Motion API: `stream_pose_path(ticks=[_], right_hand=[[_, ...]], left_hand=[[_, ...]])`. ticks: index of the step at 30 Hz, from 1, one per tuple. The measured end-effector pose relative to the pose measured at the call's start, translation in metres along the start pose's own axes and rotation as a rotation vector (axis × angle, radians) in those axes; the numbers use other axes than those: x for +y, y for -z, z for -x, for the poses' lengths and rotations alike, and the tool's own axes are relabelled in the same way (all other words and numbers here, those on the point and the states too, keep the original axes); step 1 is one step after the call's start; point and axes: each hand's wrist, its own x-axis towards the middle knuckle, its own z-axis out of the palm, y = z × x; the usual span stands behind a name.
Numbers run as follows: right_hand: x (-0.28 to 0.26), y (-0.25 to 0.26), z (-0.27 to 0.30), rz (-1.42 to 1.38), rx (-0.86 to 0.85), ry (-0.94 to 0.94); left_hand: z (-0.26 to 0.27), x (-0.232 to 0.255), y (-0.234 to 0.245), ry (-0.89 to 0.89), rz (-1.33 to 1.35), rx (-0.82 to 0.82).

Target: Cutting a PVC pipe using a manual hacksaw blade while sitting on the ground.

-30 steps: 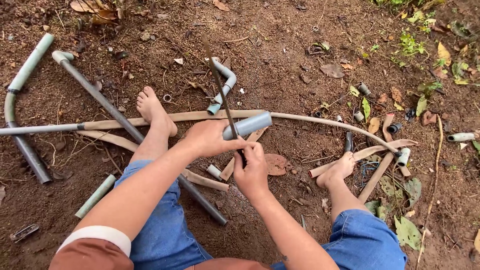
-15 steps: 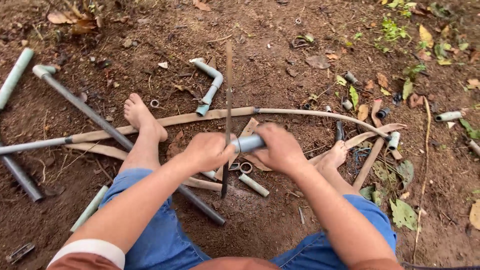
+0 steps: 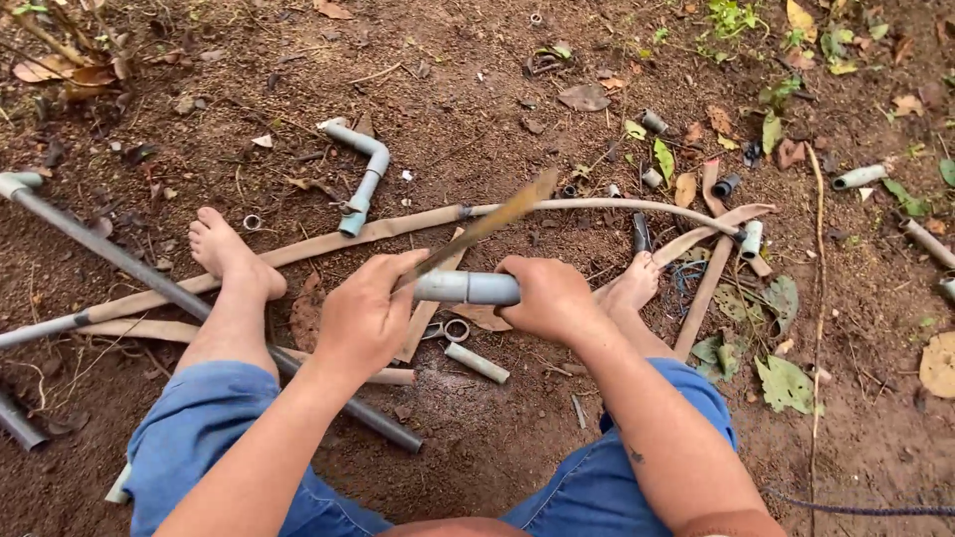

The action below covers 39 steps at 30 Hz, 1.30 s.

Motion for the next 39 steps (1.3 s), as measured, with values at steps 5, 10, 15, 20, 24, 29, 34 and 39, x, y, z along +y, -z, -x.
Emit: stream_pose_path(ticks=[5,10,15,20,24,29,34,39], right_hand=[[-0.003,0.01,0.02,-0.083,0.052,-0.025],[0.002,0.026,0.029,-0.174,0.161,-0.149],[0.003,0.015,0.024,-0.245,0.177,-0.246],[-0.005,0.022,0.027,-0.363,0.186,-0.326],[-0.011,0.023,0.028,-0.401,0.202,-0.298],[-0.015,0.025,0.032,-0.411,0.206,-0.269],[-0.013,0.011,0.026,-0.363,0.182,-0.258],[-0.034,0.019,0.032,-0.312,0.12,-0.177]], left_hand=[[0.009,0.035,0.012,0.239,0.051,0.005],[0.012,0.025,-0.025,0.309,0.159,-0.103],[0.03,0.013,-0.047,0.384,0.165,-0.262],[0.037,0.026,-0.043,0.417,0.363,-0.37],[0.042,0.022,-0.04,0.447,0.345,-0.345],[0.042,0.03,-0.018,0.466,0.174,-0.313],[0.037,0.028,-0.009,0.43,0.177,-0.36],[0.012,0.044,-0.004,0.359,0.213,-0.337]])
